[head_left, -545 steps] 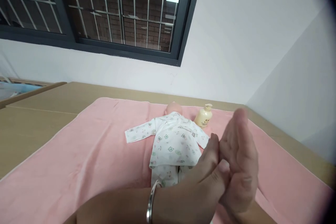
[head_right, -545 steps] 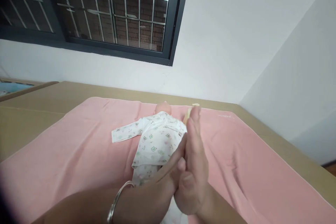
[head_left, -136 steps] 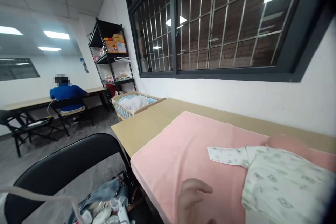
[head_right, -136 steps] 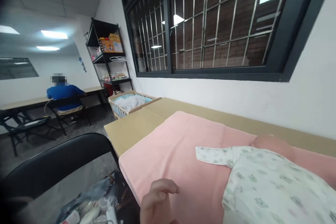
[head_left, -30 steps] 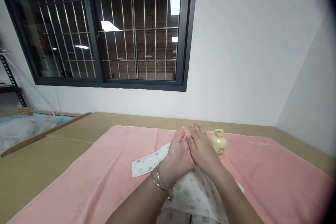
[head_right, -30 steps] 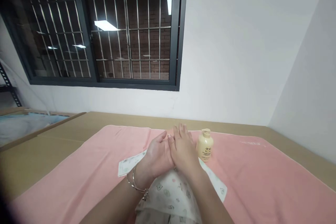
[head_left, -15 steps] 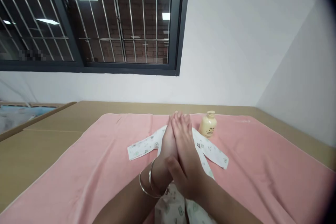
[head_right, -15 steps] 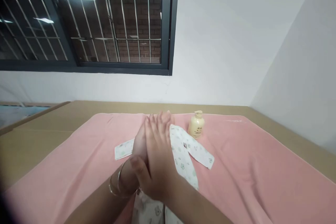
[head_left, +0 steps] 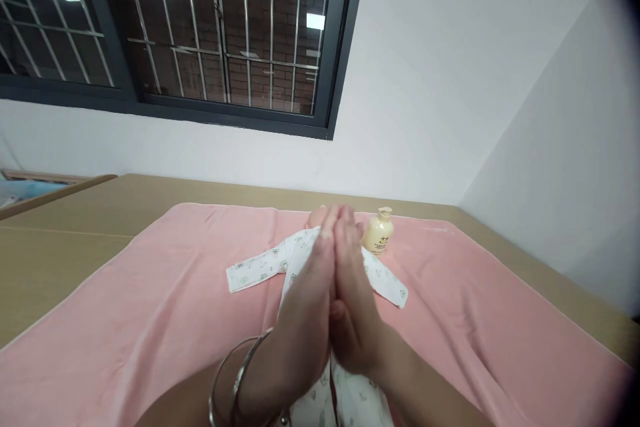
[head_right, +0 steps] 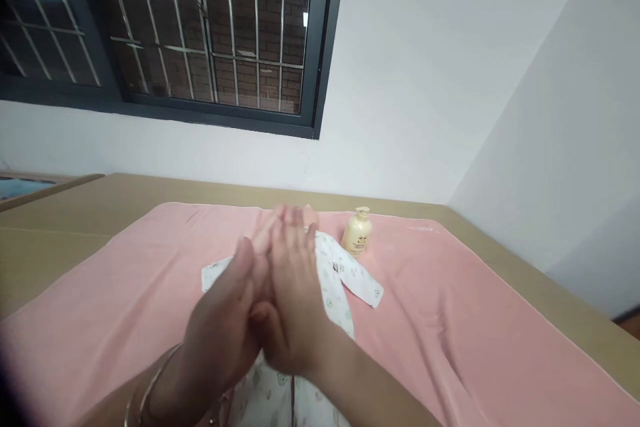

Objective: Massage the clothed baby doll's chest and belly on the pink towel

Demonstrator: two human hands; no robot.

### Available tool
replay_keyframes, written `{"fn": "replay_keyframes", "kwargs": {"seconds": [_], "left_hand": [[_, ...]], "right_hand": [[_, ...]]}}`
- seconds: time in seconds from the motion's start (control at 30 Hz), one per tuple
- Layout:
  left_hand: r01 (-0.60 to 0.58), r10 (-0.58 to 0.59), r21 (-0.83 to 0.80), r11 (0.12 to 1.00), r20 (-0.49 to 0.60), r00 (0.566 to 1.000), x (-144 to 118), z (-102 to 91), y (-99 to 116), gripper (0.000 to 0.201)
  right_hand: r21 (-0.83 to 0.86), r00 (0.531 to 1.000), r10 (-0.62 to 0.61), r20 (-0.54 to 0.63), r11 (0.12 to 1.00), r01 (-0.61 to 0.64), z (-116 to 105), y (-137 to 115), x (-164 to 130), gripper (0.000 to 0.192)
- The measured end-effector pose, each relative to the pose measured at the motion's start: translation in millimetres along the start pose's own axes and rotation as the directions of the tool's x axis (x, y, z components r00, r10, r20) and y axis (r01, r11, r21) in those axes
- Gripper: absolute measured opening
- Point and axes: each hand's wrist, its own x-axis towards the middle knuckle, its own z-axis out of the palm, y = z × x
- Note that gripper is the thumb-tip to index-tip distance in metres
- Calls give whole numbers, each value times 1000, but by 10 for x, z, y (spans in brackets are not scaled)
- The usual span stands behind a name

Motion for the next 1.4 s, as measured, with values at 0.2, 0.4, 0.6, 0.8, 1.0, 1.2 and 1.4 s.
{"fn": "replay_keyframes", "kwargs": {"seconds": [0.2,0.4,0.6,0.8,1.0,1.2,1.4], "left_hand": [[-214,235,162,963,-125,964,214,-99,131,55],[-344,380,255,904,-107,919,260,-103,-54,54],[-316,358,367,875,-50,933,261,-127,-277,53],[-241,323,405,882,-148,935,605,-364,-346,57],[31,125,351,936,-413,902,1065,-858,-401,61],[222,-10,387,895,-479,878,1295,-1103,-807,54],[113,125,523,845,-399,908,1314,-1230,-1335,39]], "right_hand": [[148,998,7,60,989,-16,140,-410,-143,85],[160,990,90,112,981,-107,74,-452,-201,99],[332,976,183,122,919,-214,-4,-400,-252,78],[549,937,313,154,762,-344,84,-338,-254,62],[560,880,425,213,685,-466,181,-112,-119,48],[171,835,509,209,822,-544,402,499,19,47],[-130,886,338,318,941,-312,594,1156,-98,46]]}}
